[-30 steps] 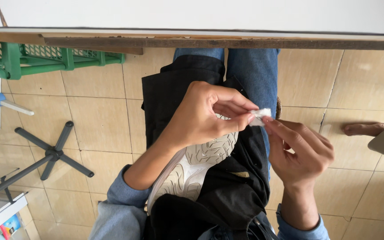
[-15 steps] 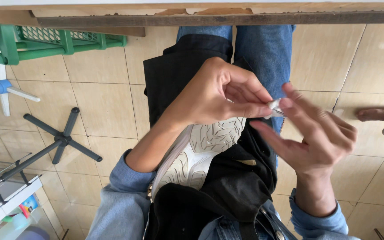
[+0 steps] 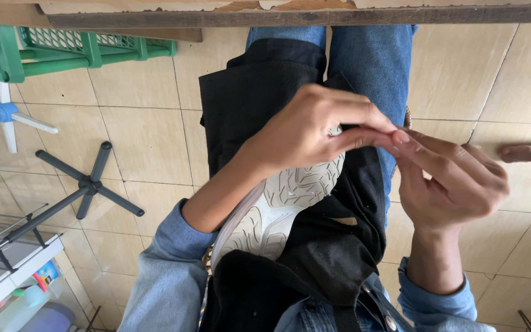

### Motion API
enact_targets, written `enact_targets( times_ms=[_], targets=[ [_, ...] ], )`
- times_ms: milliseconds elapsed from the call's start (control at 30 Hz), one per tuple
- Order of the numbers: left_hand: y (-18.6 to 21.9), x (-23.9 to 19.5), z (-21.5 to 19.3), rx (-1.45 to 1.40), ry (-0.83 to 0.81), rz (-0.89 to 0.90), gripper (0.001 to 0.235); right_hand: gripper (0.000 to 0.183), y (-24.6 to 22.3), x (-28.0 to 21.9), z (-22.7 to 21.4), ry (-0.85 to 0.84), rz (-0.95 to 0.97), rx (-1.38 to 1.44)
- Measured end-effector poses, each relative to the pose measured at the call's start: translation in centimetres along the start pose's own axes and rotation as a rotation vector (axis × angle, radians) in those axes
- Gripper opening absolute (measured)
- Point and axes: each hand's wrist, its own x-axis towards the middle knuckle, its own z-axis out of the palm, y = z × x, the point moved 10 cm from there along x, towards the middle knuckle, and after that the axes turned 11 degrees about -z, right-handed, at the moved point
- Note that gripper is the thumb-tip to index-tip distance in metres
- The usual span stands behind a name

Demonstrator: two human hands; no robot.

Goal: The person cleans a beige and white sneaker by wiping the upper and sole with a cotton pad. They apply liquid from a bottle onto the pad and continue wiping the shoe's surface and sole while holding it on their lap.

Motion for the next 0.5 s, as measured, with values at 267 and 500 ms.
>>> enact_targets(
  times_ms=[267, 500],
  targets=[
    [-12.5, 1.3, 5.9, -0.409, -0.489, -0.489, 0.053, 0.017, -3.3, -1.2, 4.7, -0.429, 0.237, 0.248],
    [-18.1, -0.1, 10.2, -0.105, -0.654, -0.578, 0.02, 0.021, -5.7, -1.5, 7.4, -0.616, 0.12, -0.046]
  ],
)
